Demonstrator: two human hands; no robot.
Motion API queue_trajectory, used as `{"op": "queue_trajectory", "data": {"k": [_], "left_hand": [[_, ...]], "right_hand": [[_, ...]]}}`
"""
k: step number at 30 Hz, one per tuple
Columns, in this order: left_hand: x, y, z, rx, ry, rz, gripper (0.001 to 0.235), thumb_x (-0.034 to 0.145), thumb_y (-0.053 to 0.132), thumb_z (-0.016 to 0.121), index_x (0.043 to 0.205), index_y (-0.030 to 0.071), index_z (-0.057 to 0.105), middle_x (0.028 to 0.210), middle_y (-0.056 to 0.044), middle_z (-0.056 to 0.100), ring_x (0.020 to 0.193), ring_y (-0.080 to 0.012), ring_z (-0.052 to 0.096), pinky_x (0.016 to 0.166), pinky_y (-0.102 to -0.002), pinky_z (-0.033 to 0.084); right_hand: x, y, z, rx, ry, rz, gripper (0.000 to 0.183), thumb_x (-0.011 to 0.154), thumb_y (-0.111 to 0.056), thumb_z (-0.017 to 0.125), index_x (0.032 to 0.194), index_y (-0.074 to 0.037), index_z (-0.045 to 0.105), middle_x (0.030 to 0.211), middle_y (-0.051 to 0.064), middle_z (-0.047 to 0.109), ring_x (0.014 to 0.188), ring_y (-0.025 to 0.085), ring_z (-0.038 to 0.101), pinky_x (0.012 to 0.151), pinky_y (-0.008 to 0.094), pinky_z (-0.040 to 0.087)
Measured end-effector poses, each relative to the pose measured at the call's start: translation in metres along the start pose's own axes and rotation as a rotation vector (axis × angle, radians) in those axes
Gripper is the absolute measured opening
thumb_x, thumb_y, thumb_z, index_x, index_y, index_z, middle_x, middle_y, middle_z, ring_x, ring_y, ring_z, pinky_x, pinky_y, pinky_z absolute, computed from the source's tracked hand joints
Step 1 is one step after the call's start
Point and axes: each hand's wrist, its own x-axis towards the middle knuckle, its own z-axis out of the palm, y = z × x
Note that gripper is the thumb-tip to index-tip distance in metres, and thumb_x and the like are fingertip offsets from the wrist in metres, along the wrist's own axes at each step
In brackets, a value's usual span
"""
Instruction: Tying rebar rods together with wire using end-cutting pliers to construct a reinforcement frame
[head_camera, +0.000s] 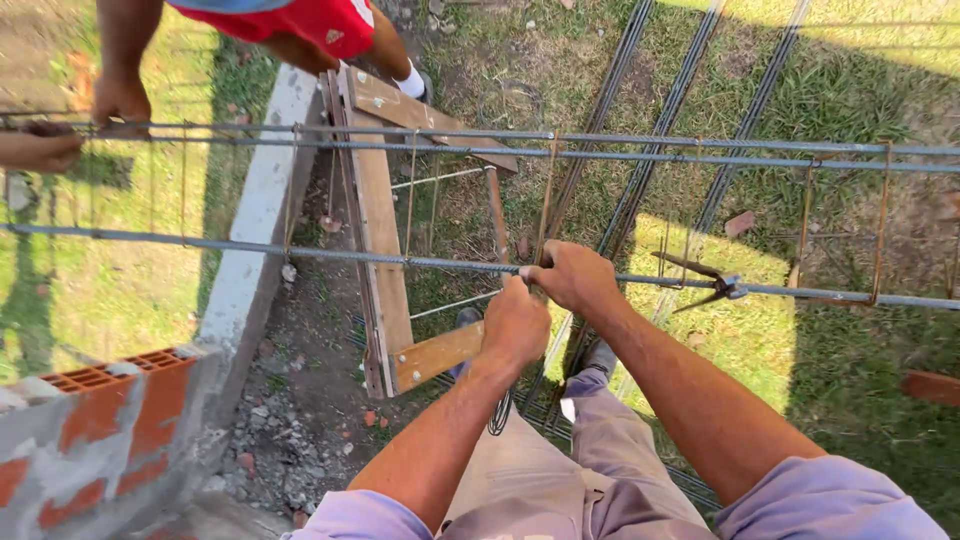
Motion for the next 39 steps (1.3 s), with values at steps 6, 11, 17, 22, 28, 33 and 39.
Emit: {"op": "queue_trajectory", "data": {"k": [6, 11, 17, 22, 28, 33, 39], "left_hand": [[0.004, 0.038, -0.053, -0.159, -0.151, -0.086, 0.039, 0.088, 0.009, 0.045, 0.120, -0.007, 0.062, 0.082, -0.024, 0.069, 0.084, -0.0447, 0.072, 0.068, -0.051, 0.059], [0.024, 0.045, -0.044, 0.145, -0.137, -0.177, 0.040, 0.081, 0.018, 0.046, 0.102, -0.001, 0.075, 0.095, -0.023, 0.073, 0.103, -0.0426, 0.070, 0.084, -0.056, 0.057], [0.050, -0.014, -0.017, -0.267, -0.184, -0.235, 0.037, 0.093, 0.023, 0.048, 0.097, -0.002, 0.074, 0.069, -0.016, 0.065, 0.057, -0.0262, 0.057, 0.049, -0.041, 0.045], [-0.002, 0.017, -0.073, -0.941, -0.337, -0.393, 0.036, 0.101, 0.012, 0.040, 0.127, -0.007, 0.056, 0.077, 0.006, 0.042, 0.060, -0.0054, 0.034, 0.056, -0.024, 0.032], [0.031, -0.079, 0.002, -1.790, -0.780, -0.284, 0.019, 0.101, 0.015, 0.053, 0.082, 0.013, 0.055, 0.062, 0.013, 0.038, 0.037, 0.0027, 0.039, 0.038, -0.016, 0.027], [0.013, -0.061, -0.031, -1.924, -0.808, -0.382, 0.024, 0.099, 0.011, 0.056, 0.123, 0.010, 0.062, 0.059, 0.008, 0.041, 0.036, -0.0003, 0.041, 0.038, -0.017, 0.031], [0.026, -0.083, -0.034, -1.618, -0.911, -0.202, 0.049, 0.103, 0.021, 0.058, 0.150, 0.016, 0.047, 0.079, -0.006, 0.071, 0.053, -0.0107, 0.062, 0.046, -0.021, 0.047]], "right_hand": [[0.020, 0.020, 0.004, 0.017, -0.047, 0.052, 0.042, 0.084, -0.054, 0.054, 0.096, -0.017, 0.072, 0.103, 0.012, 0.074, 0.107, 0.035, 0.070, 0.092, 0.049, 0.054], [0.043, 0.040, 0.027, 0.105, -0.005, 0.041, 0.038, 0.077, -0.047, 0.054, 0.091, -0.017, 0.073, 0.094, 0.012, 0.074, 0.099, 0.035, 0.073, 0.085, 0.049, 0.056], [0.013, 0.021, -0.005, 0.134, -0.070, 0.077, 0.047, 0.077, -0.044, 0.054, 0.107, -0.017, 0.076, 0.111, 0.017, 0.074, 0.114, 0.036, 0.068, 0.095, 0.049, 0.054], [-0.009, -0.009, -0.029, 0.043, -0.101, 0.138, 0.049, 0.072, -0.039, 0.061, 0.115, -0.018, 0.074, 0.117, 0.014, 0.073, 0.119, 0.033, 0.066, 0.099, 0.047, 0.052], [0.021, -0.007, 0.004, 0.025, -0.095, 0.230, 0.050, 0.067, -0.049, 0.069, 0.111, -0.026, 0.074, 0.119, 0.008, 0.073, 0.119, 0.032, 0.066, 0.101, 0.049, 0.051], [-0.019, -0.018, 0.023, -0.084, 0.555, 0.009, 0.044, 0.074, -0.041, 0.084, 0.107, -0.014, 0.073, 0.102, 0.014, 0.074, 0.110, 0.036, 0.066, 0.099, 0.047, 0.047], [-0.092, 0.032, -0.045, -0.094, 0.828, 0.428, 0.066, 0.083, -0.027, 0.088, 0.135, -0.001, 0.057, 0.121, 0.023, 0.054, 0.115, 0.043, 0.054, 0.096, 0.059, 0.050]]}}
